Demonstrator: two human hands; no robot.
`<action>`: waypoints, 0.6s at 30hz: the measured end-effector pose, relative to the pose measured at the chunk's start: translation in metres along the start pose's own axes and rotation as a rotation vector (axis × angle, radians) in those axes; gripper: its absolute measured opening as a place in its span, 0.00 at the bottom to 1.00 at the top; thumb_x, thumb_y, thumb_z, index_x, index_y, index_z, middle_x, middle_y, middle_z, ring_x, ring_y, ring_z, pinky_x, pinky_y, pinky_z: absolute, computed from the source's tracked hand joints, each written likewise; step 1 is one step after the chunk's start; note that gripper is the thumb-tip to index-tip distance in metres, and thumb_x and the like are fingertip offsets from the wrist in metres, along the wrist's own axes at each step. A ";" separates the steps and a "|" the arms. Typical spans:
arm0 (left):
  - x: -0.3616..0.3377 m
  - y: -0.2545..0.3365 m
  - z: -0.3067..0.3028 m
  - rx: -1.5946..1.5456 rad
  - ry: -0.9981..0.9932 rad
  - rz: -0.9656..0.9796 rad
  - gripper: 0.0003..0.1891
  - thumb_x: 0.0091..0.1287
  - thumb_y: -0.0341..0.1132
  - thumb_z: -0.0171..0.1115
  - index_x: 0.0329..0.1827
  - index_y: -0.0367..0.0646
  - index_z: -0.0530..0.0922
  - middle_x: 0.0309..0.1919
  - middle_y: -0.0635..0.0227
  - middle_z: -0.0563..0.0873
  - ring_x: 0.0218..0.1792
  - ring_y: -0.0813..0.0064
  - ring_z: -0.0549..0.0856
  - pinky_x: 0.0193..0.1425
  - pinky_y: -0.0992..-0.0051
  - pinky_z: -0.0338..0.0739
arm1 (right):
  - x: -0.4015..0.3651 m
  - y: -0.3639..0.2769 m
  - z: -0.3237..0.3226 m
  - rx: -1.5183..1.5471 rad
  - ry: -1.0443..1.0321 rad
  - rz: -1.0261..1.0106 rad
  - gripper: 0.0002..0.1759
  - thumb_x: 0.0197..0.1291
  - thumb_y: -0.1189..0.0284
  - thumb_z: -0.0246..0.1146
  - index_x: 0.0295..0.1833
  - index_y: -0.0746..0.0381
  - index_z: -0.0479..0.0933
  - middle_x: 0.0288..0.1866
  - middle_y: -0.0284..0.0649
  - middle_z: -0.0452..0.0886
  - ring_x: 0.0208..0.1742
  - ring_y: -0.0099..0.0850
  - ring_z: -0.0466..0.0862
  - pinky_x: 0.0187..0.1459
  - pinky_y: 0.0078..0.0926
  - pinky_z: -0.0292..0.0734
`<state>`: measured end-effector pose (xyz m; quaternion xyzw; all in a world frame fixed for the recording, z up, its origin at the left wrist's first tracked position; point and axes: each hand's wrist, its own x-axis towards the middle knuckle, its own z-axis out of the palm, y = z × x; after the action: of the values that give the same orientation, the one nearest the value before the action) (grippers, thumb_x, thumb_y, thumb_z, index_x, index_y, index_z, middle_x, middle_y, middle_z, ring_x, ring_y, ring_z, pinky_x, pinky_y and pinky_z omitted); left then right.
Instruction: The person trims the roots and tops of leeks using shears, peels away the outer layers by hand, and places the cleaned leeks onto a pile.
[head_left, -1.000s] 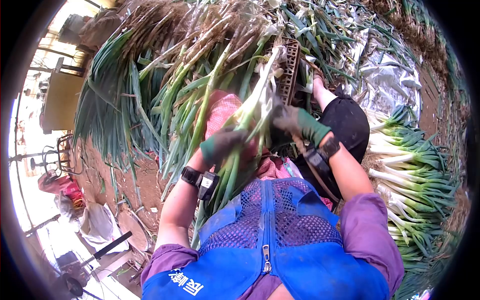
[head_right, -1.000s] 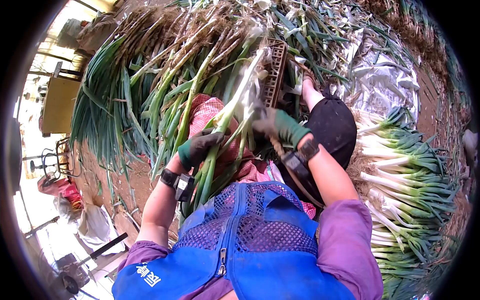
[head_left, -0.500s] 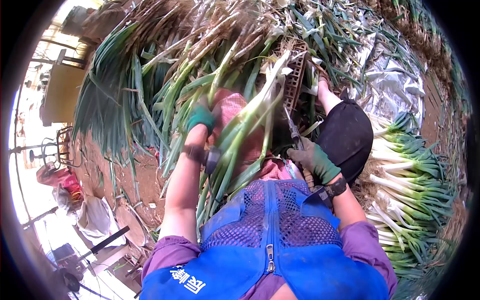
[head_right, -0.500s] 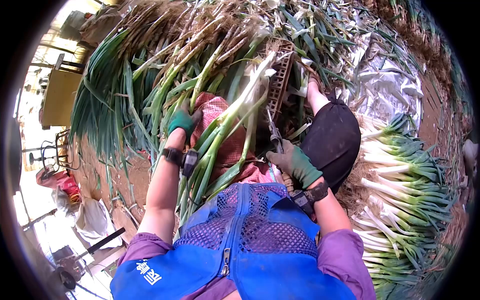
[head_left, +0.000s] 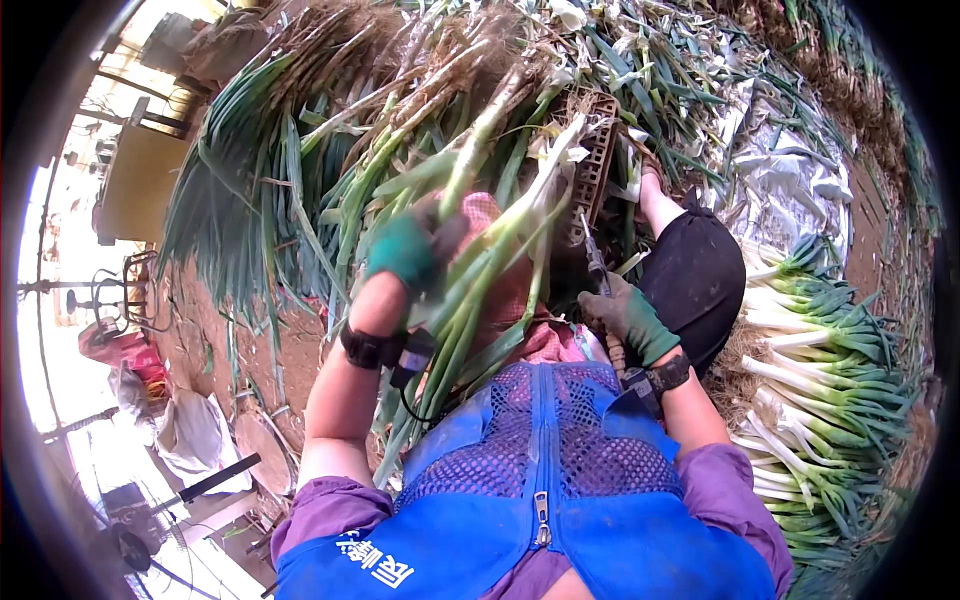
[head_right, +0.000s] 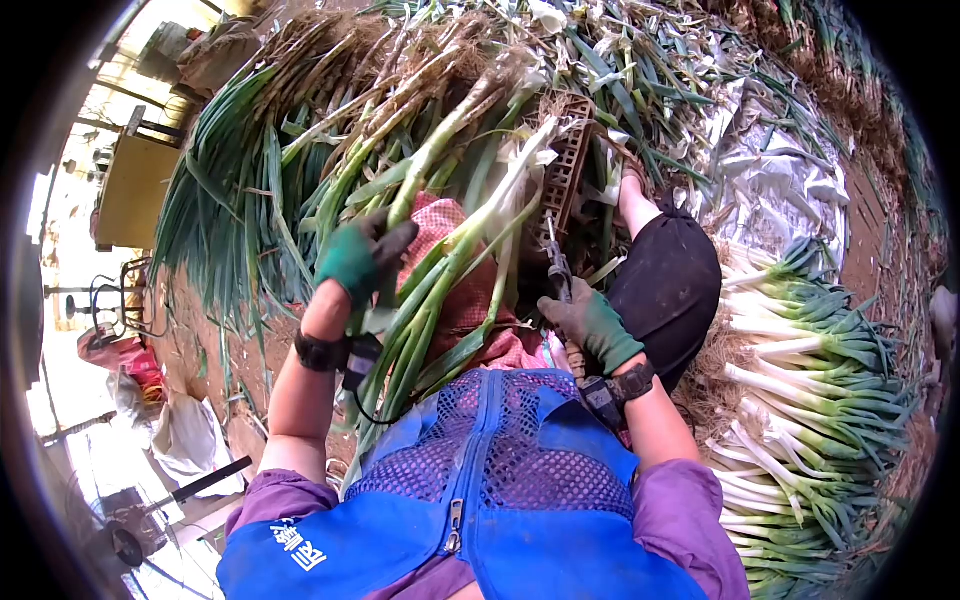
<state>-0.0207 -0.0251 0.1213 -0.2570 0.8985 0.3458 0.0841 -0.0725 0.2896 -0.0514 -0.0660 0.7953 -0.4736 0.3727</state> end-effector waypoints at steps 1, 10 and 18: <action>0.002 -0.017 0.016 -0.160 -0.076 0.001 0.20 0.69 0.47 0.67 0.49 0.38 0.84 0.31 0.65 0.88 0.30 0.77 0.85 0.36 0.70 0.80 | -0.001 -0.002 -0.001 -0.020 0.014 -0.002 0.22 0.63 0.60 0.69 0.52 0.66 0.78 0.38 0.36 0.82 0.38 0.24 0.79 0.41 0.26 0.76; 0.055 -0.037 0.067 -0.065 0.093 0.067 0.25 0.65 0.53 0.63 0.57 0.45 0.83 0.46 0.46 0.88 0.49 0.51 0.89 0.57 0.57 0.81 | 0.001 -0.001 -0.002 -0.095 -0.017 0.053 0.33 0.57 0.50 0.68 0.55 0.69 0.78 0.40 0.49 0.85 0.44 0.40 0.86 0.49 0.34 0.79; 0.046 -0.031 0.069 -0.536 -0.108 0.123 0.17 0.69 0.45 0.66 0.52 0.42 0.85 0.35 0.71 0.88 0.34 0.83 0.83 0.38 0.77 0.79 | -0.015 -0.011 0.000 0.144 -0.012 0.037 0.16 0.66 0.61 0.66 0.44 0.64 0.79 0.30 0.34 0.82 0.29 0.23 0.80 0.34 0.25 0.76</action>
<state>-0.0456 -0.0167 0.0369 -0.1960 0.7831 0.5888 0.0399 -0.0650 0.2902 -0.0345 -0.0272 0.7579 -0.5222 0.3901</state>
